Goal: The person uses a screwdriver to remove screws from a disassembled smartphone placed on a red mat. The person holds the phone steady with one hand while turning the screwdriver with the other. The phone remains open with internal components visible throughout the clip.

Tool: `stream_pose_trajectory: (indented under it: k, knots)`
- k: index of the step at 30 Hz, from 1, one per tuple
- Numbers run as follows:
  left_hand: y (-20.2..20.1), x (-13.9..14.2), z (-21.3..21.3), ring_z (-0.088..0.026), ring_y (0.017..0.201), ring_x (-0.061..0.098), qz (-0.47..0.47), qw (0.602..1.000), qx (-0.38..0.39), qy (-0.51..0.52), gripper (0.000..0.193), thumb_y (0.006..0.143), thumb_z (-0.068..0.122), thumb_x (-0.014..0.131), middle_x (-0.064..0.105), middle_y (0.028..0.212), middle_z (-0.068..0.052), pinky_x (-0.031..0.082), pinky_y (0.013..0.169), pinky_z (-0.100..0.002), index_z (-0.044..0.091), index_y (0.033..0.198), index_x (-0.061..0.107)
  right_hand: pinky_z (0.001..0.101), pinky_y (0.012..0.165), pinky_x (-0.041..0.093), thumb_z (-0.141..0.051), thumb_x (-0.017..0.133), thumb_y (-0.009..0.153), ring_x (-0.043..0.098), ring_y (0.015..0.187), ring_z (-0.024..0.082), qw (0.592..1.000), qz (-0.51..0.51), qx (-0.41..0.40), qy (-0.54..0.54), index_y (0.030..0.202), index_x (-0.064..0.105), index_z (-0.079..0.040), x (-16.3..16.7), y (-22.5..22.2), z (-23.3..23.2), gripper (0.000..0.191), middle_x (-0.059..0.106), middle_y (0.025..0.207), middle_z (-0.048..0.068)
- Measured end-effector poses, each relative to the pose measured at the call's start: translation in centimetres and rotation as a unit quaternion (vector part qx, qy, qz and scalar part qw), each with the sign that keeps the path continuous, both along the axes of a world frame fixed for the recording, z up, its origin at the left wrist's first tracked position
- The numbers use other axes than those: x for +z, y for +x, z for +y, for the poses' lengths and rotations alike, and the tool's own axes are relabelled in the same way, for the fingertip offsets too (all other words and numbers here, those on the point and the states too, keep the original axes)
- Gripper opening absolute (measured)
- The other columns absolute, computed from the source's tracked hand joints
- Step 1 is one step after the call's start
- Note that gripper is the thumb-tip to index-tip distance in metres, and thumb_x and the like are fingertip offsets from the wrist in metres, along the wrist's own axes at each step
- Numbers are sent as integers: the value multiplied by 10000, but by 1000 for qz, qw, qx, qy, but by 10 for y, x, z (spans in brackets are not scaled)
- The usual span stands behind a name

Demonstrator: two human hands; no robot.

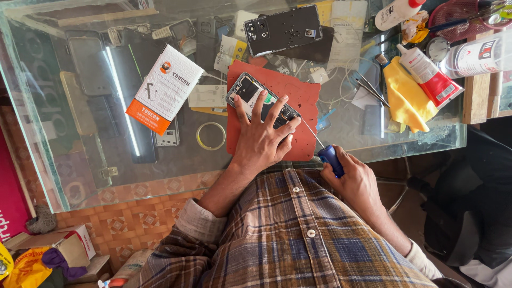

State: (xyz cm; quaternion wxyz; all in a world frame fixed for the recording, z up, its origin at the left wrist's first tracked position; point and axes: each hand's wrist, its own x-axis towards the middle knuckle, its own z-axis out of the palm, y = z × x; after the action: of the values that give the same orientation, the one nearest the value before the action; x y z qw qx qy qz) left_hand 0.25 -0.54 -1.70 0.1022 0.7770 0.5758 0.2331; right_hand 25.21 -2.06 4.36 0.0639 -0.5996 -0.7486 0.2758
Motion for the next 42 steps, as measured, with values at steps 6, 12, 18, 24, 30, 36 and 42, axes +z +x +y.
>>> stream_pose_trajectory:
  k: [6, 12, 18, 24, 30, 36, 42]
  knots:
    - [-1, 0, 1, -454, 1514, 233, -3, 1000, 0, 9, 372, 929, 361, 718, 362, 1583, -92, 56, 1141, -887, 284, 1291, 679, 457, 672, 568, -274, 698, 879, 715, 770, 393, 1000, 24, 4, 13, 1322, 640, -42, -10, 0, 5, 503, 715, 930, 194]
    - [-2, -1, 1, -458, 1511, 226, 4, 1000, -1, 7, 391, 937, 379, 707, 355, 1569, -113, 65, 1138, -896, 253, 1301, 638, 432, 709, 574, -219, 701, 866, 722, 802, 379, 997, 75, -15, -21, 1306, 652, -30, -9, 9, 6, 481, 716, 942, 198]
    - [-1, -2, 0, -449, 1523, 222, 7, 1000, -1, 13, 372, 940, 367, 708, 340, 1578, -100, 66, 1142, -895, 289, 1299, 646, 426, 717, 584, -228, 709, 870, 729, 818, 374, 997, 71, 20, 14, 1268, 662, -15, -14, 17, 3, 454, 725, 995, 199]
    - [0, -1, 0, -451, 1518, 226, 6, 1000, 4, 15, 361, 938, 362, 710, 350, 1576, -94, 65, 1141, -894, 299, 1289, 656, 437, 686, 581, -260, 725, 869, 724, 786, 376, 998, 38, 24, 35, 1285, 665, -22, -25, 18, 1, 482, 726, 970, 192]
    - [-3, 1, 1, -464, 1520, 225, -9, 1000, 7, 13, 439, 917, 371, 712, 354, 1568, -128, 63, 1163, -879, 234, 1323, 612, 439, 673, 581, -285, 725, 868, 725, 771, 371, 999, 30, 32, 29, 1282, 664, -38, -28, 20, 1, 486, 729, 962, 180]
    - [-3, 1, 1, -462, 1525, 221, -6, 1000, 7, 18, 442, 916, 372, 714, 362, 1568, -134, 63, 1167, -866, 241, 1322, 600, 444, 672, 580, -289, 727, 878, 723, 771, 371, 999, 23, 27, 39, 1303, 656, -44, -29, 20, 1, 496, 723, 944, 179]
    - [-2, 0, 1, -458, 1519, 209, -6, 1000, 10, 12, 425, 927, 392, 700, 358, 1560, -147, 54, 1165, -865, 232, 1307, 600, 437, 669, 581, -287, 729, 874, 724, 764, 368, 998, 28, 28, 40, 1306, 653, -36, -29, 18, 4, 505, 721, 943, 181]
